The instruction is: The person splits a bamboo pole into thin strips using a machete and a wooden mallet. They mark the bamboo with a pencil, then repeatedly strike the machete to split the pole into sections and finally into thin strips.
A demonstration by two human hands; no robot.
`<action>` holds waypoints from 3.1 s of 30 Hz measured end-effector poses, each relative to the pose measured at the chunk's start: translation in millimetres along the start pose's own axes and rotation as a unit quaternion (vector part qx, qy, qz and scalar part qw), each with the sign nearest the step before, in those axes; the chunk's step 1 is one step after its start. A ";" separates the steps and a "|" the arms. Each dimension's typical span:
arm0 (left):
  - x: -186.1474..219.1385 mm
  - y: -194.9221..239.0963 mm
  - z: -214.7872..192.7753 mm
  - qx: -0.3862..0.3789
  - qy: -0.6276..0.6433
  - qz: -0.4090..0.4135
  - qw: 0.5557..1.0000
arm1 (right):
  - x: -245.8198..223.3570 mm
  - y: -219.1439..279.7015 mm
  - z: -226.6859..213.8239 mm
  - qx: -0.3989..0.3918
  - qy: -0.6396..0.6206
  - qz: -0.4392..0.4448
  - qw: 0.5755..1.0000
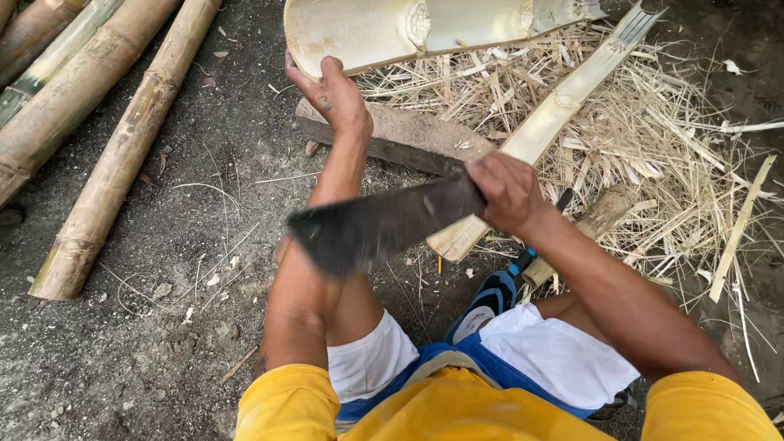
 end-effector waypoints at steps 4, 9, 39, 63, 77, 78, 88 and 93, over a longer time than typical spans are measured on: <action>1.0 -11.2 0.3 -0.046 0.018 -0.016 0.999 | 93.9 46.5 17.8 -0.354 -0.018 0.511 0.783; -21.9 -26.7 -3.7 -0.157 0.031 -0.032 0.987 | 65.7 79.3 -6.0 -0.342 0.030 0.449 0.825; 3.8 -16.3 -3.1 -0.249 0.025 0.071 0.965 | 131.0 65.7 -70.2 -0.380 0.176 0.455 0.786; 64.6 -54.9 -105.5 0.110 -0.156 0.163 0.968 | 44.5 76.7 39.0 -0.287 0.003 0.362 0.887; 19.0 -41.2 -87.6 0.128 -0.184 0.004 0.975 | 34.6 27.7 78.2 -0.220 -0.037 0.191 0.956; 25.7 -40.8 -84.9 0.109 -0.172 0.016 0.979 | 72.5 40.2 92.4 -0.349 -0.003 0.394 0.851; 14.1 -17.0 -47.6 0.098 -0.190 0.017 0.977 | 38.2 52.1 63.3 -0.256 -0.123 0.366 0.886; 17.3 -16.7 -40.0 0.113 -0.195 -0.030 0.974 | -4.4 26.4 36.0 -0.006 -0.104 -0.057 0.993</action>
Point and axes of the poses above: each hand's wrist, its own y-axis away from the middle knuckle, its own z-axis out of the palm, x = y × z, the point moved 3 cm from there along -y, towards the middle knuckle, and after that the axes turned 6 degrees about z, right-handed, at the moved point
